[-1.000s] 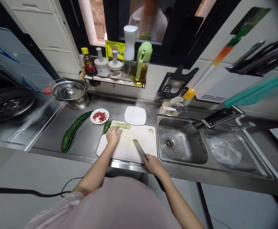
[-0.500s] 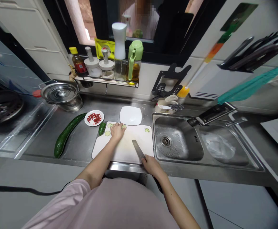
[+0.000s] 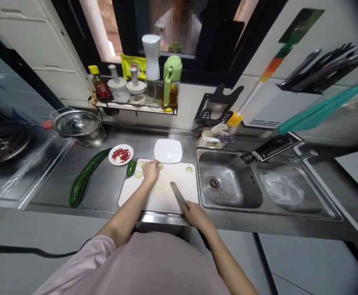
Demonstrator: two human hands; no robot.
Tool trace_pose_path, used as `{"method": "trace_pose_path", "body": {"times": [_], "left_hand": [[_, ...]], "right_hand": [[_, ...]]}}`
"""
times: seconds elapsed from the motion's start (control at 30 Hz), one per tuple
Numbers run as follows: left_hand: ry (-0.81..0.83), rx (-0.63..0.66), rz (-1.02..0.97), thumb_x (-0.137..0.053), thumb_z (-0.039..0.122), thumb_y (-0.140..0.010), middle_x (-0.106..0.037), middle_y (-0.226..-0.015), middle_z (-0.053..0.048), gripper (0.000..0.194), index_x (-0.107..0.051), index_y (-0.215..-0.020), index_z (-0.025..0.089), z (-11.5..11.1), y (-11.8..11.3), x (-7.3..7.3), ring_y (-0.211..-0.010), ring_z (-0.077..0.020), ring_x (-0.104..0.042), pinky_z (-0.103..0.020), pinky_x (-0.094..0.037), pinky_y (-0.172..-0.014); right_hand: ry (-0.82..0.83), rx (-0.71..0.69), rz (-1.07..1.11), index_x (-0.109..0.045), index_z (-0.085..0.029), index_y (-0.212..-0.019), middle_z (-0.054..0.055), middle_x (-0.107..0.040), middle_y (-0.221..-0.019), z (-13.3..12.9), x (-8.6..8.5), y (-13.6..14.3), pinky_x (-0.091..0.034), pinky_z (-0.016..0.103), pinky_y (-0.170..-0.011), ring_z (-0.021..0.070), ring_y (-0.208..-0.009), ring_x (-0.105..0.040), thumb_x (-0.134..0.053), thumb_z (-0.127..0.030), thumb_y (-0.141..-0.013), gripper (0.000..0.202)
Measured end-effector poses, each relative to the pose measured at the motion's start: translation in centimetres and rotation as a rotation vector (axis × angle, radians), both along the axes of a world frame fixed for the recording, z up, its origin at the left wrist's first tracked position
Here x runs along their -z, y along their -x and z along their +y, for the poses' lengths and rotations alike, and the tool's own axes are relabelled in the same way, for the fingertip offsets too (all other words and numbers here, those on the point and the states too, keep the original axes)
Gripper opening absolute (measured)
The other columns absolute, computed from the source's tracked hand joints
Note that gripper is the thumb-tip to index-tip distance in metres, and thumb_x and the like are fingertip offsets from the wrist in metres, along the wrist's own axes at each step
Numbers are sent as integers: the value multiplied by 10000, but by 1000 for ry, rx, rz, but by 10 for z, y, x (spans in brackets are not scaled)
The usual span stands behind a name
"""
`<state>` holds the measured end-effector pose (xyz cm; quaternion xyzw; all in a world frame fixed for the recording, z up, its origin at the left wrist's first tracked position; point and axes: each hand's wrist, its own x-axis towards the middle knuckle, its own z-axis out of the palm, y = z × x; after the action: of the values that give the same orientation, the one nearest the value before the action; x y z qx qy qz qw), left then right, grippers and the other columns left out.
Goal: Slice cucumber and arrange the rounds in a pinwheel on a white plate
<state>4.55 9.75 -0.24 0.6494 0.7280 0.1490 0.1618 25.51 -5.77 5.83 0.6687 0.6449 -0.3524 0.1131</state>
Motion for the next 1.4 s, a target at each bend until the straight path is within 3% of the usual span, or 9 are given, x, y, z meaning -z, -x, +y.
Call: {"method": "trace_pose_path", "body": {"times": [0.23, 0.4, 0.67, 0.87, 1.4], "left_hand": [[146, -132, -247, -572, 239, -800, -740, -963, -10, 214, -717, -955, 266, -8, 17, -2, -936, -205, -651, -331, -435, -865], [266, -87, -353, -637, 236, -754, -747, -896, -9, 164, -731, -889, 224, -26, 29, 3, -826, -163, -673, -274, -469, -793], [232, -35, -190, -571, 218, -777, -747, -945, -25, 208, -737, -900, 242, -47, 25, 3, -944, -201, -648, -313, -430, -856], [220, -18, -113, -514, 198, -803, -740, -991, -26, 254, -734, -915, 256, -47, 24, -1, -952, -215, -642, -329, -421, -854], [204, 32, -78, -498, 216, -833, -710, -1051, -18, 266, -740, -914, 292, -49, 26, 3, -999, -215, -617, -343, -419, -884]], "right_hand": [[-12, -10, -12, -631, -167, -1054, 128, -683, -1040, 3, -4, 4, -372, 270, -729, 224, -974, -623, -353, -308, -933, 335], [-29, -30, -24, -629, -183, -1071, 120, -684, -1045, 4, -9, 12, -376, 274, -747, 226, -974, -625, -356, -333, -946, 336], [-72, -76, -52, -617, -167, -1081, 148, -682, -1034, 5, -7, 36, -398, 311, -765, 242, -964, -627, -319, -307, -960, 351], [-94, -143, -57, -613, -164, -1056, 144, -689, -1024, 10, -3, 48, -411, 310, -757, 235, -966, -636, -324, -267, -957, 323], [-104, -167, -90, -614, -157, -1076, 155, -692, -1010, 12, 1, 55, -448, 338, -769, 253, -962, -652, -317, -240, -948, 335]]}}
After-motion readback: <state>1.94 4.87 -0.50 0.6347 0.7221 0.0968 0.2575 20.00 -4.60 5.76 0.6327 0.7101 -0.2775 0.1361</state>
